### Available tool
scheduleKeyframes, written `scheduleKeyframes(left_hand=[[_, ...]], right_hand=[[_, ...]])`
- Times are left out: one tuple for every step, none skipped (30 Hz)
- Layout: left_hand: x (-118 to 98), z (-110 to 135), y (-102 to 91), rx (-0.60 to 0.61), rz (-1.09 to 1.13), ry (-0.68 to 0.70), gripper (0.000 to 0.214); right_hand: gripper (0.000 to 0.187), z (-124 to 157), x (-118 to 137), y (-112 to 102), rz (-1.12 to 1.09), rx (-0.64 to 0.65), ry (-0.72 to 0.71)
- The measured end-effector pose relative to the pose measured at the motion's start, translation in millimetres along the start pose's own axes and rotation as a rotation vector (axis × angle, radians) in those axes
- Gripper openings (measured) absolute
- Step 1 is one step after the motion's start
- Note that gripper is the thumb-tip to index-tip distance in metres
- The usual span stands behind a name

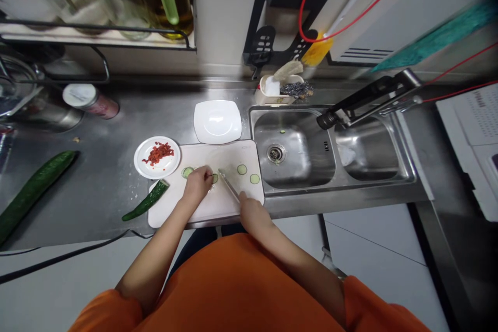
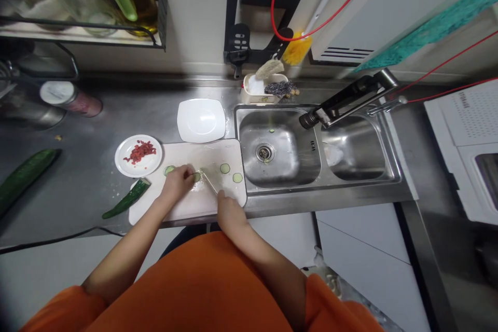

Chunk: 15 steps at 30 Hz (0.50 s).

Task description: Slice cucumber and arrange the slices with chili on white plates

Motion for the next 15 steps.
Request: scheduleKeyframes(left_hand=[[2,1,-1.1,-0.006,0.024,-0.035,0.015],[5,2,-2.1,-0.014,0.052,-0.073,0.019],[8,4,-2.8,-0.025,0.083,-0.116,0.022],[12,5,-2.8,-0.033,0.120,-0.165,0.024],[17,7,-1.5,-0.033,0.168,-0.221,0.024],[23,10,1.0,-0.028,0.229,-0.287,0.023],[28,13,4.8,-0.016,0.303,-0.356,0.022],[33,16,9.3,0.000,0.380,-0.419,0.023],[35,19,13.8,0.021,0.448,-0.465,0.025],[36,21,17.4,0.042,0.493,-0.489,0.027],[35,22,19.4,0.060,0.505,-0.488,0.030],[33,23,19.3,0.068,0.481,-0.467,0.032],[30,23,17.5,0.067,0.428,-0.429,0.033],[27,23,14.3,0.056,0.355,-0.382,0.034],[24,22,10.6,0.037,0.272,-0.329,0.033]], right_hand=[[0.038,0,-1,1,-0.003,-0.001,0.001],[0.038,0,-1,1,-0.008,0.000,0.002],[0.038,0,-1,2,-0.011,0.001,0.002],[0.039,-1,-2,2,-0.011,0.000,0.000],[0.038,-1,-2,2,-0.009,-0.004,-0.001],[0.038,-1,-2,2,-0.006,-0.009,-0.004],[0.038,-1,-2,1,-0.003,-0.015,-0.005],[0.037,-1,-3,1,-0.003,-0.019,-0.004],[0.037,-1,-3,0,-0.005,-0.020,-0.001],[0.036,-1,-3,0,-0.009,-0.020,0.000],[0.036,-1,-3,0,-0.013,-0.019,0.000],[0.036,0,-3,1,-0.015,-0.017,-0.001],[0.037,0,-3,1,-0.017,-0.015,-0.003],[0.037,-1,-3,2,-0.016,-0.014,-0.004],[0.038,-1,-3,3,-0.014,-0.017,-0.006]])
Point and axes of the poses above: each hand's wrist, its own z-axis away from the middle knuckle, its own y-axis out of the palm, x = y × z, the point moved 8 cm from there along -z, towards the middle knuckle
